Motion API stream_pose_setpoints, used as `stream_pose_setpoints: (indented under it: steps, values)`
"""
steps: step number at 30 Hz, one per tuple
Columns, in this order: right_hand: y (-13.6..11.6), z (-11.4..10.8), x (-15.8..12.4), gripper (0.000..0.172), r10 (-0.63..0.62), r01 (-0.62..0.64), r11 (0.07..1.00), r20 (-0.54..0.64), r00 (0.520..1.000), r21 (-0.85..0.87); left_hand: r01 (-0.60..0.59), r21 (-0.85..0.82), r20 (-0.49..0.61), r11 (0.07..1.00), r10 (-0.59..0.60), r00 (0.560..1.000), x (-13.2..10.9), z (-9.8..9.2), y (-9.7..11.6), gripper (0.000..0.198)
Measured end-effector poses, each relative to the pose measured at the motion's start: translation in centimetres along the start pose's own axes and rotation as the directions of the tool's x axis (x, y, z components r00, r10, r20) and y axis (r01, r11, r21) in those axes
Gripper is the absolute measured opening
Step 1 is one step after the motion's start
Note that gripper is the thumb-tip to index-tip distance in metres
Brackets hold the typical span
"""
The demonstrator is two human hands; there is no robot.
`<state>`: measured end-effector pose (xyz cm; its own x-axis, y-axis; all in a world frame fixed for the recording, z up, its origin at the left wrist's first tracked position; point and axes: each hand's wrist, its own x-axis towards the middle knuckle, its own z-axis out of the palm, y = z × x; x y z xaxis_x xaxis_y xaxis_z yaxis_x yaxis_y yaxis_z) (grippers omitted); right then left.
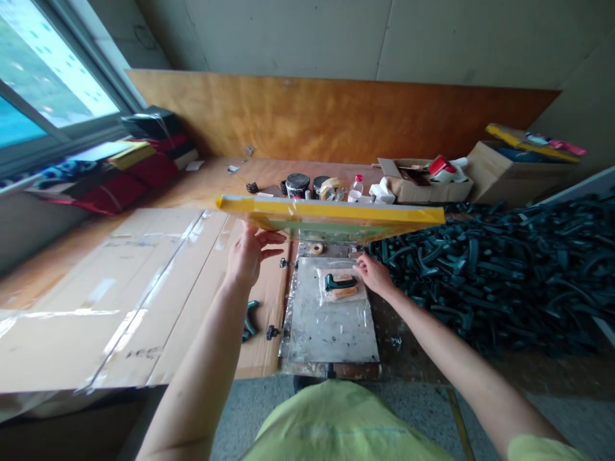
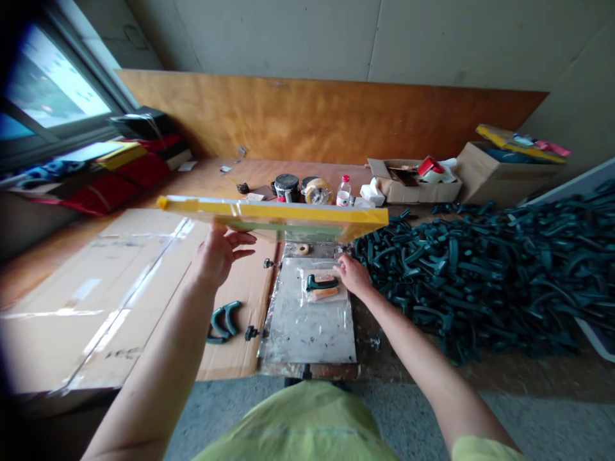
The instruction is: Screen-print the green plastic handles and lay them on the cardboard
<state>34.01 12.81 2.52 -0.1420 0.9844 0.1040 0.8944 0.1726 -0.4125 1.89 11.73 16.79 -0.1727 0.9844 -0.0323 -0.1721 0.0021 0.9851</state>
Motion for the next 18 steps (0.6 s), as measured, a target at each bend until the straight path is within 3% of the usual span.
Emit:
stream_pose_setpoints:
  steps: [3, 5, 6, 8, 10, 13, 14, 15, 17, 18]
  values:
    - [-1.4, 2.1, -2.3, 0.033, -0.165, 0.169, 0.985, 0.105, 0.981, -0.034, -0.02, -0.043, -0.094, 0.999, 0.016, 0.995, -1.2, 0.4, -2.0, 0.063]
    - [-2.9, 2.4, -3.3, 0.023, -0.165, 0.173, 0.983, 0.121, 0.979, -0.06, 0.118, -0.021, -0.031, 0.993, -0.118, 0.992, -3.8, 0.6, -5.2, 0.065]
    - [-3.9, 2.4, -3.9, 0.017, -0.155, 0.162, 0.985, 0.105, 0.982, -0.061, 0.253, 0.023, 0.038, 0.967, -0.254, 0.967, -5.5, 0.7, -7.2, 0.065]
    - [-6.3, 2.5, -5.4, 0.011, -0.2, 0.203, 0.978, 0.061, 0.978, -0.043, 0.539, 0.133, 0.184, 0.832, -0.555, 0.811, -9.0, 1.1, -11.0, 0.068]
    - [-8.7, 3.1, -7.3, 0.012, -0.354, 0.354, 0.935, 0.051, 0.934, -0.009, 0.638, 0.092, 0.173, 0.764, -0.644, 0.745, -11.9, 1.3, -14.1, 0.064]
    - [-9.9, 3.6, -9.5, 0.018, -0.555, 0.551, 0.832, 0.112, 0.824, 0.062, 0.628, 0.008, 0.052, 0.778, -0.628, 0.777, -14.2, -0.5, -16.4, 0.053]
    - [-9.0, 3.4, -9.9, 0.02, -0.532, 0.53, 0.846, 0.127, 0.837, 0.057, 0.608, 0.006, -0.015, 0.794, -0.608, 0.794, -14.5, -1.9, -16.7, 0.05]
    - [-7.4, 2.9, -10.2, 0.019, -0.447, 0.449, 0.893, 0.136, 0.884, 0.02, 0.586, 0.013, -0.1, 0.81, -0.582, 0.807, -14.7, -3.7, -16.9, 0.048]
    - [-2.7, 1.3, -10.4, 0.016, -0.109, 0.125, 0.984, 0.122, 0.987, -0.131, 0.562, 0.035, -0.294, 0.826, -0.529, 0.796, -14.9, -8.1, -17.4, 0.044]
    - [0.1, 0.4, -10.5, 0.018, 0.1, -0.074, 0.972, 0.106, 0.989, -0.225, 0.567, 0.044, -0.395, 0.823, -0.507, 0.766, -15.0, -10.5, -17.7, 0.04]
